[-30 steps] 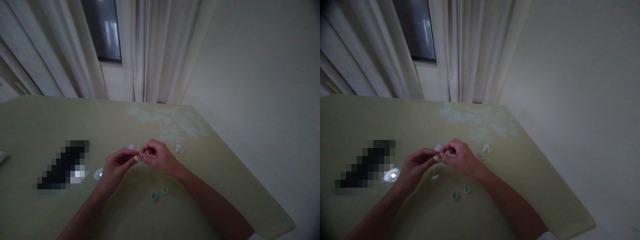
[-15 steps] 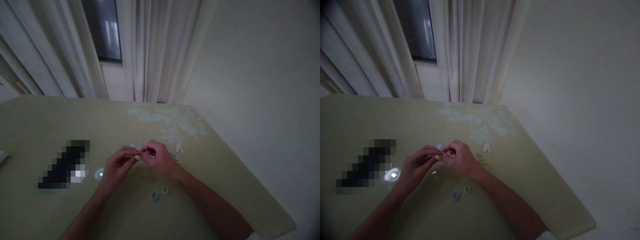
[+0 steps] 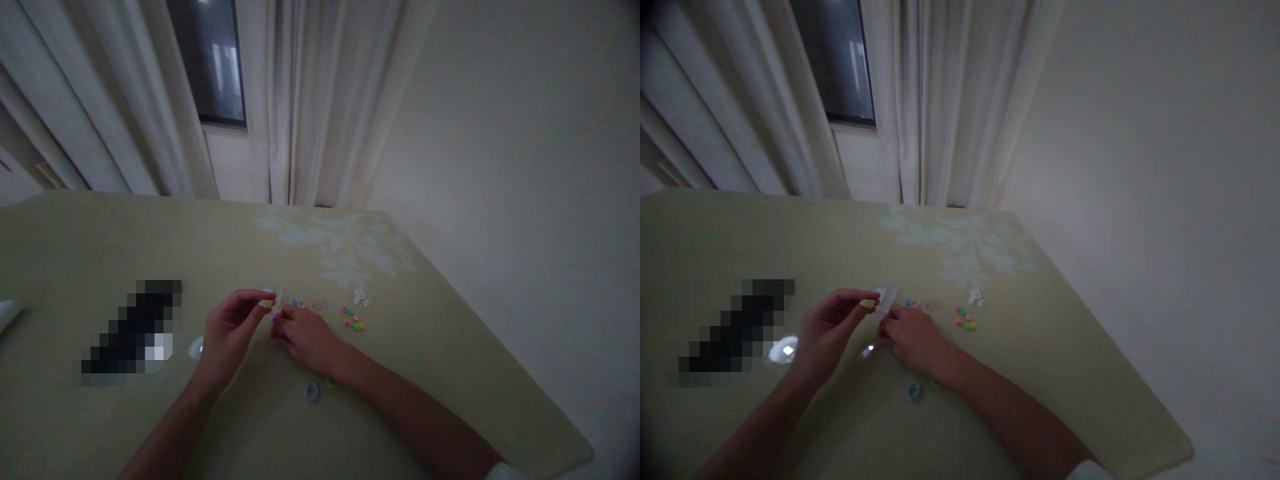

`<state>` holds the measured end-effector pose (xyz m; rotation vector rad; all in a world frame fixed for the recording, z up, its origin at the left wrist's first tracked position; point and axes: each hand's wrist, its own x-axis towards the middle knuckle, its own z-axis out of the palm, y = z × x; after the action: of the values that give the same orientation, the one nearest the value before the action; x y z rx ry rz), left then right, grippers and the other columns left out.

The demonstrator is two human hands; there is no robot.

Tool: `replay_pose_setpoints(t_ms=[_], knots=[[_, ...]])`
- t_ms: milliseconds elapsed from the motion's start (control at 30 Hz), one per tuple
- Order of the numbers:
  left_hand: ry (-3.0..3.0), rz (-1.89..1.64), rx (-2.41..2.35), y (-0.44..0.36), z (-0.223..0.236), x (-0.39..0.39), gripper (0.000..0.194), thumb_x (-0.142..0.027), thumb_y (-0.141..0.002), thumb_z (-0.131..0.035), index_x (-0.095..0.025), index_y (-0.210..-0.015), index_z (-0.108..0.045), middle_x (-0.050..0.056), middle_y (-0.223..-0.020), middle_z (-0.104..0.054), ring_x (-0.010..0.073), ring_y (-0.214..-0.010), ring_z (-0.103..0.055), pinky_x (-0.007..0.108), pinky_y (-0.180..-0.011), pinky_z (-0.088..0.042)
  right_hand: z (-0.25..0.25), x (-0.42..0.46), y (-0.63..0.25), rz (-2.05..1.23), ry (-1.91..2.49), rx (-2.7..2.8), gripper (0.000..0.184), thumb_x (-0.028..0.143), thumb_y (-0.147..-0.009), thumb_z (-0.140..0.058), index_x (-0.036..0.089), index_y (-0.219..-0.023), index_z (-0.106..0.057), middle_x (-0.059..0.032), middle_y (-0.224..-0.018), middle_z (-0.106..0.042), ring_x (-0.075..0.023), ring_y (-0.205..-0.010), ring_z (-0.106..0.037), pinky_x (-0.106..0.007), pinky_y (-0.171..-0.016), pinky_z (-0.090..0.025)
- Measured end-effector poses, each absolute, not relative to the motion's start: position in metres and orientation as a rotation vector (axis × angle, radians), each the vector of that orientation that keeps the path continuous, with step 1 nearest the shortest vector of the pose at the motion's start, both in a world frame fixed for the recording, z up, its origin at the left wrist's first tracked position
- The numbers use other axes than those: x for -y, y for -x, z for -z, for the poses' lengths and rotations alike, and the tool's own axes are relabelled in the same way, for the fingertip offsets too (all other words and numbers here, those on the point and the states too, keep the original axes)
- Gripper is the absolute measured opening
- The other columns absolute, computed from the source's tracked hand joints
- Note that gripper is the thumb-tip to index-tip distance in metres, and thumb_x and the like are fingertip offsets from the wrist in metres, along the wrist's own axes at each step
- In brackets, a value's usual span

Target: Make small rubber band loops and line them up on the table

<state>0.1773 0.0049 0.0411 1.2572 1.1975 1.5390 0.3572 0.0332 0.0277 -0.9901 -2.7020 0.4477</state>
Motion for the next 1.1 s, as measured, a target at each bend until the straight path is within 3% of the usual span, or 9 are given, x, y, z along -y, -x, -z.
replay_pose_setpoints(t_ms=[267,533,667,800,933,1100], knots=[[-1.208,-1.571,-1.144,-0.181,-0.04,-0.005,0.026,-0.042,-0.083,-0.087,-0.021,-0.095,-0.078,0.004,-0.094,-0.082,0.0184,-0.085,-0.076,0.028,-0.079,-0.063,-0.026,-0.031,-0.355,-0.179,0.901,2.841,0.025,0.032,-0.107,-0.055,0.016,-0.106,-0.074,-0.0105,-0.108,-0.072,-0.0205,-0.088,-0.067,-0.033,-0.082,-0.051],[-1.185,-1.573,-1.153,-0.182,-0.045,-0.003,0.027,-0.042,-0.08,-0.088,-0.021,-0.094,-0.079,0.004,-0.094,-0.082,0.0172,-0.083,-0.076,0.027,-0.077,-0.064,-0.027,-0.028,-0.354,-0.102,0.944,2.931,0.028,0.033,-0.098,-0.061,0.009,-0.109,-0.072,-0.0165,-0.109,-0.073,-0.0266,-0.09,-0.068,-0.038,-0.077,-0.055],[-1.155,-1.564,-1.15,-0.183,-0.046,-0.004,0.029,-0.042,-0.078,-0.09,-0.021,-0.094,-0.078,0.003,-0.091,-0.082,0.0156,-0.076,-0.075,0.025,-0.073,-0.064,-0.042,-0.033,-0.362,-0.3,0.979,2.86,0.022,0.029,-0.099,-0.06,0.011,-0.109,-0.068,-0.0149,-0.108,-0.07,-0.024,-0.087,-0.065,-0.035,-0.076,-0.052],[-1.168,-1.532,-1.149,-0.184,-0.045,-0.004,0.027,-0.041,-0.079,-0.089,-0.02,-0.094,-0.079,0.003,-0.087,-0.082,0.0159,-0.076,-0.076,0.025,-0.074,-0.063,-0.063,-0.046,-0.378,-0.766,0.942,2.461,0.008,0.026,-0.096,-0.062,0.019,-0.097,-0.059,-0.0028,-0.098,-0.062,-0.0169,-0.083,-0.056,-0.028,-0.074,-0.045],[-1.194,-1.463,-1.119,-0.186,-0.045,-0.001,0.024,-0.039,-0.08,-0.088,-0.02,-0.092,-0.08,0.003,-0.085,-0.082,0.0168,-0.075,-0.077,0.025,-0.072,-0.063,-0.076,-0.051,-0.386,-1.108,0.844,2.054,0.014,0.031,-0.096,-0.06,0.021,-0.09,-0.053,0.0028,-0.083,-0.051,-0.0139,-0.075,-0.048,-0.025,-0.07,-0.04],[-1.22,-1.384,-1.11,-0.191,-0.048,0.005,0.019,-0.037,-0.08,-0.088,-0.021,-0.089,-0.081,0.003,-0.083,-0.082,0.0158,-0.074,-0.075,0.023,-0.069,-0.061,-0.079,-0.044,-0.381,-1.259,0.8,2.011,0.01,0.028,-0.095,-0.061,0.02,-0.093,-0.056,0.0036,-0.082,-0.051,-0.0125,-0.072,-0.046,-0.025,-0.067,-0.038]])
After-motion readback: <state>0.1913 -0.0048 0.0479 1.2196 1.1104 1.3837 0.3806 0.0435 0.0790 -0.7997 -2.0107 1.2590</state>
